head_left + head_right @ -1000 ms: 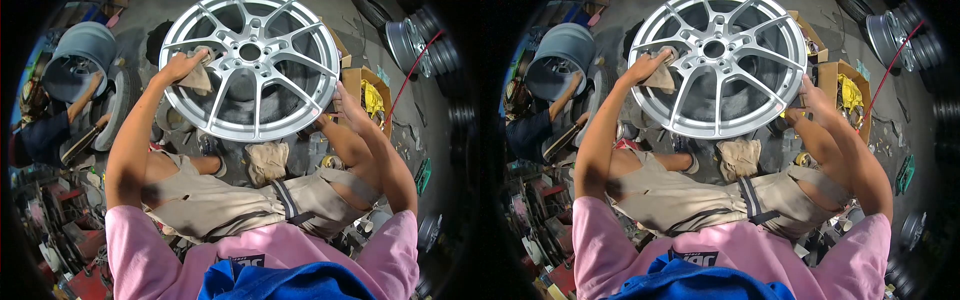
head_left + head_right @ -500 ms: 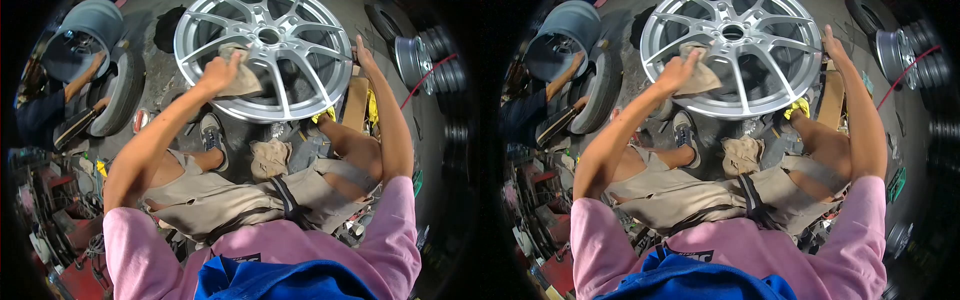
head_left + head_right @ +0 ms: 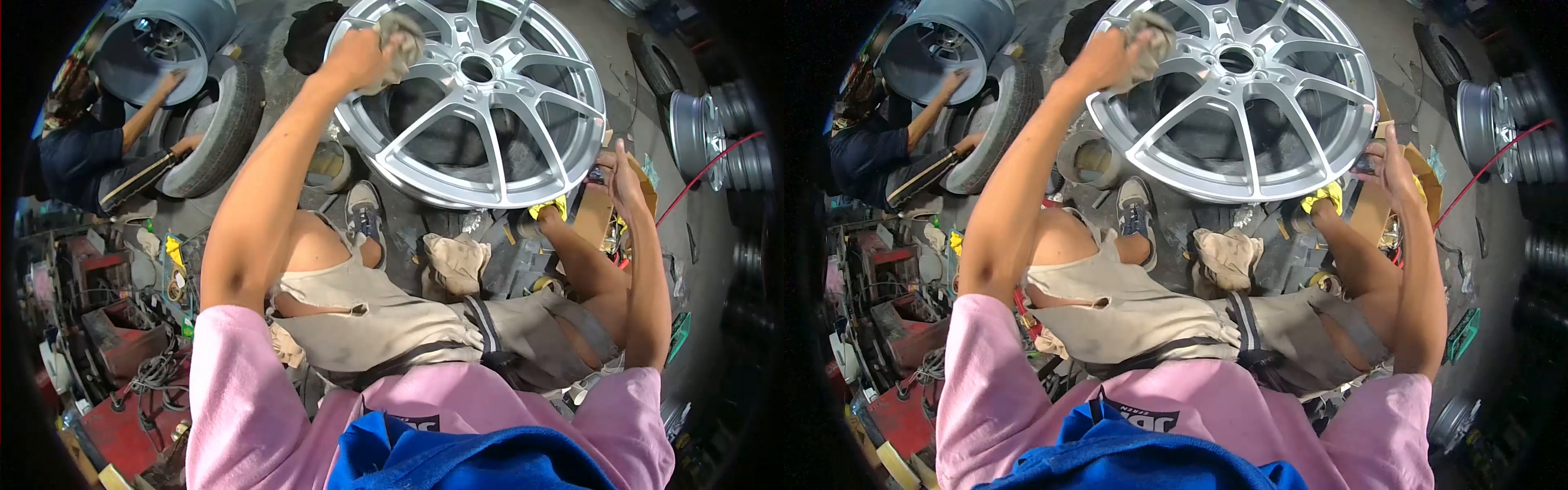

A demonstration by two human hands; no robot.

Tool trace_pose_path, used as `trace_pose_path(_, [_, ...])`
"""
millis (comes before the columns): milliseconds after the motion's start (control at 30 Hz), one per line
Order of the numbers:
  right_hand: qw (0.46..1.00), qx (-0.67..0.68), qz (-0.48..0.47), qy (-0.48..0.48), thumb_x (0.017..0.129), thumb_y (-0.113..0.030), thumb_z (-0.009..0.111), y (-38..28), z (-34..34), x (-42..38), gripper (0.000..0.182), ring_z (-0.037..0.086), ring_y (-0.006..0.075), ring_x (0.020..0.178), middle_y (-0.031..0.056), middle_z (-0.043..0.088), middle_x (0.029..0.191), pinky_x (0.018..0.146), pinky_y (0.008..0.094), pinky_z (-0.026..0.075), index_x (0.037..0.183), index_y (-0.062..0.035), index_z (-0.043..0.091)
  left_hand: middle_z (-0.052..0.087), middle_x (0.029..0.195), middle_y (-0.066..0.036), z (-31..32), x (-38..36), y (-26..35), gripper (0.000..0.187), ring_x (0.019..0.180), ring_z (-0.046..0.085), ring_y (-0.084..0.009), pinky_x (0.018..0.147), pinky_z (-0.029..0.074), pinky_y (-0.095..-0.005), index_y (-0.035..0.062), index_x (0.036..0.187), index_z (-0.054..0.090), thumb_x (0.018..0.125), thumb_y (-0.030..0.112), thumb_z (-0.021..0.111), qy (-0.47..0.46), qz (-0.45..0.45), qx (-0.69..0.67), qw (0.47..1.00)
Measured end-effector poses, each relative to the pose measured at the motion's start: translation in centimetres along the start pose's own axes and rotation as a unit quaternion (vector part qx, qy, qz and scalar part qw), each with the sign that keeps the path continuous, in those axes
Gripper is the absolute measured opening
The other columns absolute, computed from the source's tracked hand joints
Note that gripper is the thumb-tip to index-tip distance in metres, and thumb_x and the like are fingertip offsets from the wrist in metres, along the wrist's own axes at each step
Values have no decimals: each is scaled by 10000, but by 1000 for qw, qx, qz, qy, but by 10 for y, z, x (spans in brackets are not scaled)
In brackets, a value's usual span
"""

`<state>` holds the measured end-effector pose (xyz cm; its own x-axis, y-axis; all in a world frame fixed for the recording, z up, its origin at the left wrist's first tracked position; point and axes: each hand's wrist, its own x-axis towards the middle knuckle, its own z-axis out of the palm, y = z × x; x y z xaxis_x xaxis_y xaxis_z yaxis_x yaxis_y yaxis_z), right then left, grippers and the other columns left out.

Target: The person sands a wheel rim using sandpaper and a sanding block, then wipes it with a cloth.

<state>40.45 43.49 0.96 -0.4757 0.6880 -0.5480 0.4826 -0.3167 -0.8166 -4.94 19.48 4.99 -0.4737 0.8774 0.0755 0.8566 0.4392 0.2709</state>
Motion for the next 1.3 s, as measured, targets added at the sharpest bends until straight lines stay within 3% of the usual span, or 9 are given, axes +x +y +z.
trace_pose_path(233, [991,86,57,84,1056,-672,353,-22,45,-11,809,588,263,1214,221,508,1424,1012,539,525,1292,81,533,645,1146,-436,51,0,-15,945,1188,623,-534,1039,479,-512,-206,1145,652,987,699,432,-50,-106,-121,986])
trace_pose_path(300, [985,58,9,163,1015,-699,461,-28,49,-8,764,612,214,911,120,661,999,854,555,577,1205,20,636,652,1103,-448,54,-3,-11,973,1146,641,-544,997,504,-508,-236,1074,654,992,710,442,-37,-104,-138,984])
trace_pose_path(433, [982,-35,9,188,1052,-641,411,-44,-10,64,742,656,232,914,163,640,1149,766,394,574,1174,58,627,661,1098,-429,49,-41,28,884,1108,655,-546,978,522,-523,-207,1064,662,1038,638,403,-87,-101,-134,982])
trace_pose_path(600, [967,-86,-141,193,1019,-595,543,-49,-52,162,626,496,139,611,58,645,839,527,354,405,951,-1,729,675,1064,-403,39,-76,90,652,1094,665,-515,1015,519,-531,-131,1032,699,1066,472,455,-169,-92,-163,968])
trace_pose_path(733, [951,-67,-127,273,997,-516,599,-42,-57,165,463,674,193,809,66,716,921,687,324,555,1105,-112,796,700,1057,-353,16,-62,86,598,1038,688,-493,973,545,-505,-119,1016,702,1055,440,494,-204,-16,-87,975])
trace_pose_path(933, [834,-354,-197,375,864,-402,750,-48,-85,116,496,738,193,995,37,798,964,936,334,527,1275,-125,722,737,882,-265,-53,-16,3,390,790,734,-370,675,546,-421,-47,1038,739,987,334,672,139,1,-108,984])
trace_pose_path(967, [815,-353,-236,395,858,-405,764,-52,-85,101,562,740,181,960,24,797,928,903,318,535,1337,-122,684,685,862,-332,-73,-17,1,521,905,701,-472,751,537,-512,-86,1012,708,983,430,633,188,-12,-125,974])
trace_pose_path(1100, [911,-128,-313,237,923,-188,790,-84,-17,-3,536,691,94,856,154,759,1031,767,219,511,1332,87,578,708,1006,-336,-32,35,-92,668,1049,683,-484,891,535,-528,-68,1027,724,938,585,615,244,-138,-18,960])
trace_pose_path(1300, [952,-125,-279,29,1017,-140,655,-47,152,-112,152,665,143,795,89,705,947,748,272,531,1081,-26,577,691,1213,-322,30,51,-104,956,1185,669,-420,1008,528,-476,-111,1175,693,806,770,644,54,-192,-70,977])
